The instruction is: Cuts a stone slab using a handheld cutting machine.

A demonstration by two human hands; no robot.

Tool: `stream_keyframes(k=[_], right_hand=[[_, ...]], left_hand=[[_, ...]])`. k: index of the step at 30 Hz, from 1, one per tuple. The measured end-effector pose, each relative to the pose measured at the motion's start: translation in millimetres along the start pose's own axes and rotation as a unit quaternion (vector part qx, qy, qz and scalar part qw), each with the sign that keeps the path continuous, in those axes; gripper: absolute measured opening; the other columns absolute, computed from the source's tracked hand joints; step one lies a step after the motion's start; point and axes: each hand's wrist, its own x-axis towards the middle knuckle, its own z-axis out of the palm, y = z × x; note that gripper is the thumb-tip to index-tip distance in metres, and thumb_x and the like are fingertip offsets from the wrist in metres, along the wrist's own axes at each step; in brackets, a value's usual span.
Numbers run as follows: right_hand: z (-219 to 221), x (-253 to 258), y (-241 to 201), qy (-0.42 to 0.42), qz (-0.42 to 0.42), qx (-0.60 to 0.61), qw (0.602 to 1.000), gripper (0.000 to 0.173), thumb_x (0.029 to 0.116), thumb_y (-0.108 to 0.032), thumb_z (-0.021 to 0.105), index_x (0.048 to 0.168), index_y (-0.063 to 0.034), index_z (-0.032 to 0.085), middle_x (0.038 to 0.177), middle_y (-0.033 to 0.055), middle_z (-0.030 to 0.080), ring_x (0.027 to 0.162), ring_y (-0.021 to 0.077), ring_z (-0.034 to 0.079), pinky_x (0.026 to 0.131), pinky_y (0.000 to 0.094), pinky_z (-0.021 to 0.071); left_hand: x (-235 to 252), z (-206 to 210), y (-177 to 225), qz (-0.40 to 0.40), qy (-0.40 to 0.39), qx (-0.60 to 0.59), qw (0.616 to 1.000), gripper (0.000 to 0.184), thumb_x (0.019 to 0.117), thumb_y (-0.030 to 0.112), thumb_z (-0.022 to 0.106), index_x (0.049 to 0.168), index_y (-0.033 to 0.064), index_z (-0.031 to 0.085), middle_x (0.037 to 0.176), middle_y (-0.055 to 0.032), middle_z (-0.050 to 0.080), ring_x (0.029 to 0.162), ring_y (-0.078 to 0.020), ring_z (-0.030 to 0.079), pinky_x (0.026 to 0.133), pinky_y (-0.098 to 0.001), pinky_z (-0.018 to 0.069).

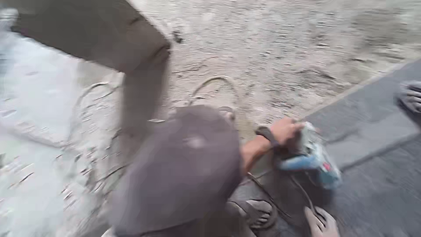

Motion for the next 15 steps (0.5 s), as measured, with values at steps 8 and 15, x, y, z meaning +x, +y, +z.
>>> stream_keyframes(k=[8,15], right_hand=[[13.9,-4.8,-11.7,0.136,-0.068,-0.009,0.988,0.052,0.0918,-0.043,0.066,0.12,0.001,0.066,0.108,0.0137,0.073,0.095,0.0164,0.073,0.085,0.0331,0.0604],[78.8,15.6,-118.4,0.226,-0.192,0.02,0.955,0.055,0.0879,-0.047,0.074,0.108,0.0042,0.072,0.093,0.0112,0.072,0.073,0.0138,0.068,0.069,0.0299,0.0601]], left_hand=[[11.0,3.5,-10.4,-0.008,0.008,0.061,0.998,0.058,0.0783,0.028,0.089,0.125,0.0013,0.067,0.121,-0.0247,0.064,0.114,-0.0382,0.063,0.098,-0.0552,0.0524],[16.1,6.2,-16.4,0.003,0.018,0.077,0.997,0.052,0.0793,0.026,0.089,0.12,0.0013,0.067,0.116,-0.0234,0.065,0.111,-0.0381,0.064,0.097,-0.0561,0.0529]])
